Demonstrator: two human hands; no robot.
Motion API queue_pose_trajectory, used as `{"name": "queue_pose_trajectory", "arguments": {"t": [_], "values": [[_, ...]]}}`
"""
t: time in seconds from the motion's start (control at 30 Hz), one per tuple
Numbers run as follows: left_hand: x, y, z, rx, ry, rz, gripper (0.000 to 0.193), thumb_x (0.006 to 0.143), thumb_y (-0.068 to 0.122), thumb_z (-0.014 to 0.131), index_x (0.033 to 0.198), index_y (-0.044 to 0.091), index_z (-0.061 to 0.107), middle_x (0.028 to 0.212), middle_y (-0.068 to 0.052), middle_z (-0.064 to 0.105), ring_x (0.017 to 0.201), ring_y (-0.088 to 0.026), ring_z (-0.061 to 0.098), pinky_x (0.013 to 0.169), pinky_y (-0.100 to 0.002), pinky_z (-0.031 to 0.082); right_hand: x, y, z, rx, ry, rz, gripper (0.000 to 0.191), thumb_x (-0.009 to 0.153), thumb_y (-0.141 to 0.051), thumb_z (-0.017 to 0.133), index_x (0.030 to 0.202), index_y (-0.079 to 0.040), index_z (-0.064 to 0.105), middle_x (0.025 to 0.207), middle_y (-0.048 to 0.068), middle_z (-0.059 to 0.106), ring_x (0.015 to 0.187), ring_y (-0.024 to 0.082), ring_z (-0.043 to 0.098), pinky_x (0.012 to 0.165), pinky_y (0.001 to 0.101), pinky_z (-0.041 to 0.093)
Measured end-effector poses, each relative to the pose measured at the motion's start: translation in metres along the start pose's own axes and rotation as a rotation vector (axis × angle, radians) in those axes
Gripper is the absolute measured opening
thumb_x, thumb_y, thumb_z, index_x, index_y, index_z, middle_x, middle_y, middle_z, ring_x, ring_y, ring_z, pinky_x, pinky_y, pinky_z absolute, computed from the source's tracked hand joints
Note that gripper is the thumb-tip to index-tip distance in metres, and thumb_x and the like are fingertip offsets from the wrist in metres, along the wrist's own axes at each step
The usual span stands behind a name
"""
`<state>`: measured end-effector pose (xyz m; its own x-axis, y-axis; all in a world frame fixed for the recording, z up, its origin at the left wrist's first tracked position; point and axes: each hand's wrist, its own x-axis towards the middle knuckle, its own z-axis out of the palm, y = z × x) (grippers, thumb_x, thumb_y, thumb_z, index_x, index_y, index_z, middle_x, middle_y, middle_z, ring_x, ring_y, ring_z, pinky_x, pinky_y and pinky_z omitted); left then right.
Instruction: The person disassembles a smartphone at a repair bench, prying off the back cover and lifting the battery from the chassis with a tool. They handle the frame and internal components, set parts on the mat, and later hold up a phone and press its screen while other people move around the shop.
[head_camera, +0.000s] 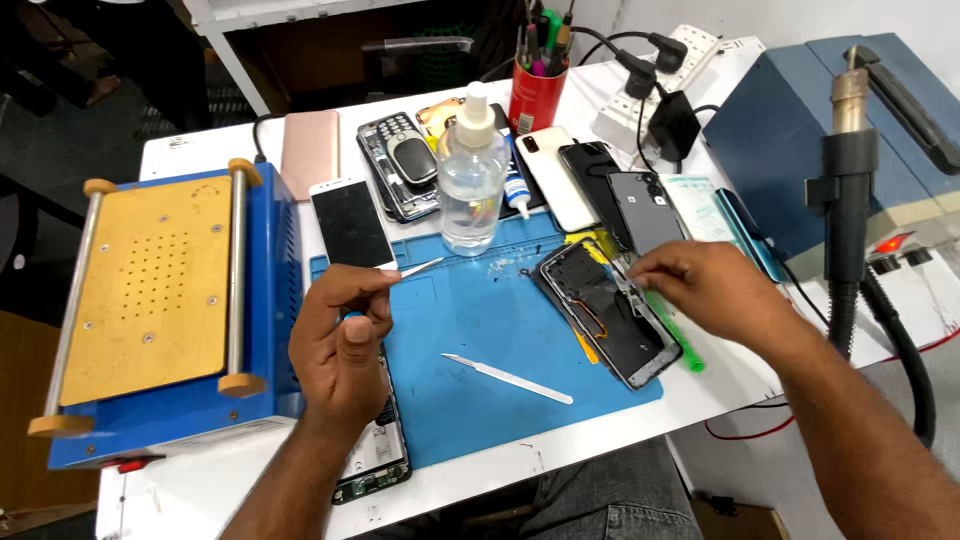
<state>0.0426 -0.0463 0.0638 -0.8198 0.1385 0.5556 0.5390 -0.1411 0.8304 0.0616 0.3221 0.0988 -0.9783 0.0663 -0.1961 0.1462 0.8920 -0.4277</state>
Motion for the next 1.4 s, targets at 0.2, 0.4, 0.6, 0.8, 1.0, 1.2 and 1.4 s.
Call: {"name": "queue_pose_trajectory", "arguments": {"t": [0.2, 0.4, 0.6, 0.8, 1.0, 1.2, 1.4], "values": [[-0.002, -0.003, 0.004, 0.02, -0.006, -0.01, 0.055, 0.111, 0.051, 0.054, 0.125, -0.001, 0.062, 0.095, -0.001, 0.053, 0.076, -0.005, 0.044, 0.07, -0.021, 0.036, 0.002, 0.011, 0.017, -0.001, -0.095, -0.01, 0.021, 0.091, -0.021, 0.067, 0.105, -0.014, 0.08, 0.102, 0.005, 0.08, 0.089, 0.022, 0.077, 0.084, 0.0338, 0.06], [-0.002, -0.003, 0.006, 0.05, -0.002, -0.01, 0.056, 0.11, 0.054, 0.053, 0.124, 0.0, 0.062, 0.094, -0.001, 0.054, 0.079, -0.005, 0.045, 0.068, -0.02, 0.037, -0.003, 0.003, 0.03, -0.088, -0.026, -0.175, 0.019, 0.089, -0.019, 0.068, 0.102, -0.012, 0.08, 0.099, 0.007, 0.079, 0.088, 0.026, 0.074, 0.082, 0.0381, 0.058], [-0.004, -0.004, 0.006, 0.033, -0.001, -0.018, 0.056, 0.11, 0.054, 0.053, 0.124, 0.0, 0.062, 0.093, 0.001, 0.053, 0.077, -0.004, 0.044, 0.068, -0.02, 0.036, -0.039, -0.003, 0.033, 0.009, 0.124, 0.017, 0.025, 0.092, -0.022, 0.066, 0.112, -0.011, 0.075, 0.101, 0.01, 0.074, 0.083, 0.027, 0.072, 0.075, 0.0384, 0.058], [-0.005, -0.003, 0.006, 0.008, -0.024, -0.029, 0.054, 0.111, 0.052, 0.053, 0.123, 0.0, 0.062, 0.094, 0.001, 0.053, 0.078, -0.005, 0.043, 0.068, -0.021, 0.035, -0.056, 0.009, 0.046, -0.053, 0.3, 0.058, 0.032, 0.088, -0.026, 0.073, 0.114, -0.007, 0.074, 0.107, 0.011, 0.073, 0.084, 0.026, 0.07, 0.074, 0.0397, 0.056], [-0.004, -0.001, 0.009, 0.005, -0.008, -0.02, 0.054, 0.111, 0.052, 0.054, 0.123, 0.0, 0.062, 0.093, 0.0, 0.053, 0.077, -0.005, 0.043, 0.068, -0.021, 0.034, -0.046, 0.02, 0.047, 0.125, 0.153, 0.248, 0.042, 0.085, -0.027, 0.075, 0.123, -0.01, 0.069, 0.099, 0.007, 0.077, 0.083, 0.024, 0.069, 0.074, 0.0382, 0.057], [-0.004, -0.004, 0.009, 0.007, -0.013, -0.016, 0.053, 0.111, 0.051, 0.054, 0.123, 0.0, 0.062, 0.093, 0.0, 0.053, 0.076, -0.005, 0.043, 0.067, -0.021, 0.035, -0.045, 0.014, 0.05, 0.034, 0.142, 0.172, 0.046, 0.082, -0.033, 0.08, 0.121, -0.012, 0.069, 0.108, 0.006, 0.075, 0.094, 0.024, 0.067, 0.079, 0.0391, 0.056], [-0.005, -0.005, 0.007, -0.015, -0.016, -0.02, 0.052, 0.111, 0.051, 0.054, 0.124, 0.001, 0.061, 0.094, 0.0, 0.053, 0.076, -0.005, 0.042, 0.066, -0.02, 0.034, -0.037, 0.007, 0.056, 0.027, 0.084, 0.218, 0.06, 0.079, -0.036, 0.082, 0.131, -0.015, 0.061, 0.112, 0.009, 0.073, 0.097, 0.024, 0.069, 0.081, 0.0395, 0.056]]}}
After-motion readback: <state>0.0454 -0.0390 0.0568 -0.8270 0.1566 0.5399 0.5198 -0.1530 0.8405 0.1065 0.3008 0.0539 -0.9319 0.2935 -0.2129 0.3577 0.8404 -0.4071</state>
